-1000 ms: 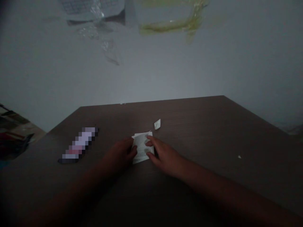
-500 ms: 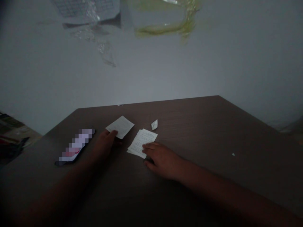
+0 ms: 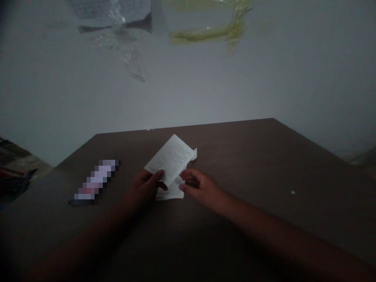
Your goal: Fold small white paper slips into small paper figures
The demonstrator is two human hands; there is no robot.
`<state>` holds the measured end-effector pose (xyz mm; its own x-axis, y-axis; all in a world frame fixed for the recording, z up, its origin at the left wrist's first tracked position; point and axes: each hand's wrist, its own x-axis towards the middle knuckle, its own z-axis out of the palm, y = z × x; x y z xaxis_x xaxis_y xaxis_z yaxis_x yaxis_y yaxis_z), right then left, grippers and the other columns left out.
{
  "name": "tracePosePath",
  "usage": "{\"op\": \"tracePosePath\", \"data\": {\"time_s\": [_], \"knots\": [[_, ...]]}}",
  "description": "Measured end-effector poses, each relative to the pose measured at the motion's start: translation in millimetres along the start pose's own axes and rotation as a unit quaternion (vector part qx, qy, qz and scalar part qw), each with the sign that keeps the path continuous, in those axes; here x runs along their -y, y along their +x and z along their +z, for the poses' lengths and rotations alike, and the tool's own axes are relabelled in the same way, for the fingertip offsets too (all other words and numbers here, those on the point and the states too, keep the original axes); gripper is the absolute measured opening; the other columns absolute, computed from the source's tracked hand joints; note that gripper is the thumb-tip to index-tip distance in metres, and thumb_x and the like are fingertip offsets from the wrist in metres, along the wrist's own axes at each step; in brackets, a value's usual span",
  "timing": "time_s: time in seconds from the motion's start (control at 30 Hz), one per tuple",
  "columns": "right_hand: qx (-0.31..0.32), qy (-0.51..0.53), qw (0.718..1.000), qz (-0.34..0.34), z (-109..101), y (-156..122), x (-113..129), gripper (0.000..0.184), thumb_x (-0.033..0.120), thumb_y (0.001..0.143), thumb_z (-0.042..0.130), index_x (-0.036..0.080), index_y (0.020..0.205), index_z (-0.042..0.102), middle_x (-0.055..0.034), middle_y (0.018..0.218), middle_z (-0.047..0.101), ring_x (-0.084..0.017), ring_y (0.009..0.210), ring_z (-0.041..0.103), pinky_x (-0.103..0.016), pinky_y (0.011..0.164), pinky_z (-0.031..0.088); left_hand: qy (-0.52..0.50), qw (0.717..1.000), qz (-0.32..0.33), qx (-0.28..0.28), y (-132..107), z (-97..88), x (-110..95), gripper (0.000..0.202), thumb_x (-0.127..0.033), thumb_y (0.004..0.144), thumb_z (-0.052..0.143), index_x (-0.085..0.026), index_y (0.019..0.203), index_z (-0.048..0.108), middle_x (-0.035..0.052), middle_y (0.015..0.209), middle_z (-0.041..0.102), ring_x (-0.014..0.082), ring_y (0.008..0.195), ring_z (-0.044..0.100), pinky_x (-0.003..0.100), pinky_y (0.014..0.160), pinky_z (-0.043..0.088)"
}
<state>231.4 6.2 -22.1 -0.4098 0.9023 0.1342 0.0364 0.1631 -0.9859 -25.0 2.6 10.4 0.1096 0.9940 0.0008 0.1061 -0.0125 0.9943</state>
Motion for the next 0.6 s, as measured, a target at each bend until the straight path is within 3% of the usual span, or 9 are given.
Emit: {"op": "tracePosePath", "data": {"time_s": [0.1,0.27,0.33,0.4,0.5,0.6], "knots": [[-0.039,0.109,0.993,0.031,0.8,4.6,3.1,0.042,0.060,0.092,0.098,0.029,0.116,0.084,-0.0091,0.122,0.089,-0.031,0.118,0.085,-0.054,0.112,0.066,0.032,0.999,-0.009,0.019,-3.6,1.9,-0.9,0.053,-0.071,0.093,0.086,-0.021,0.111,0.085,0.0111,0.110,0.090,0.0274,0.084,0.083,0.042,0.081,0.070],[-0.127,0.153,0.978,0.069,2.2,4.4,9.0,0.052,0.070,0.082,0.102,0.026,0.094,0.079,-0.0062,0.093,0.085,-0.026,0.091,0.081,-0.044,0.088,0.065,0.133,0.990,-0.010,0.044,-4.7,-0.7,-6.4,0.044,-0.066,0.101,0.075,-0.023,0.096,0.082,0.0096,0.096,0.088,0.0317,0.091,0.085,0.043,0.086,0.069],[-0.156,0.156,0.973,0.069,1.9,4.5,9.5,0.050,0.068,0.081,0.101,0.025,0.092,0.078,-0.0063,0.089,0.084,-0.025,0.084,0.078,-0.043,0.082,0.063,0.179,0.981,0.011,0.074,-4.7,-3.6,-10.7,0.041,-0.061,0.105,0.070,-0.024,0.098,0.084,0.0111,0.103,0.090,0.0344,0.102,0.086,0.045,0.093,0.070],[-0.181,0.151,0.970,0.059,1.0,5.0,10.3,0.043,0.062,0.083,0.098,0.025,0.094,0.079,-0.0070,0.091,0.084,-0.024,0.081,0.074,-0.042,0.079,0.061,0.215,0.966,0.053,0.132,-4.0,-7.6,-14.6,0.035,-0.055,0.108,0.068,-0.025,0.109,0.088,0.0122,0.123,0.092,0.0372,0.121,0.085,0.050,0.107,0.069],[-0.207,0.132,0.969,0.035,-1.2,5.9,12.5,0.035,0.055,0.087,0.091,0.025,0.102,0.082,-0.0082,0.096,0.085,-0.024,0.081,0.072,-0.042,0.075,0.059,0.280,0.928,0.130,0.207,1.0,-15.8,-15.9,0.034,-0.050,0.110,0.067,-0.026,0.119,0.090,0.0128,0.145,0.087,0.0394,0.143,0.077,0.056,0.128,0.059],[-0.217,0.103,0.970,0.028,-3.7,6.7,13.0,0.033,0.051,0.090,0.085,0.025,0.111,0.082,-0.0083,0.099,0.085,-0.025,0.083,0.073,-0.043,0.075,0.059,0.326,0.913,0.163,0.182,10.8,-25.1,-11.5,0.044,-0.054,0.116,0.056,-0.024,0.117,0.089,0.0143,0.143,0.087,0.0389,0.140,0.076,0.057,0.131,0.056]]}}
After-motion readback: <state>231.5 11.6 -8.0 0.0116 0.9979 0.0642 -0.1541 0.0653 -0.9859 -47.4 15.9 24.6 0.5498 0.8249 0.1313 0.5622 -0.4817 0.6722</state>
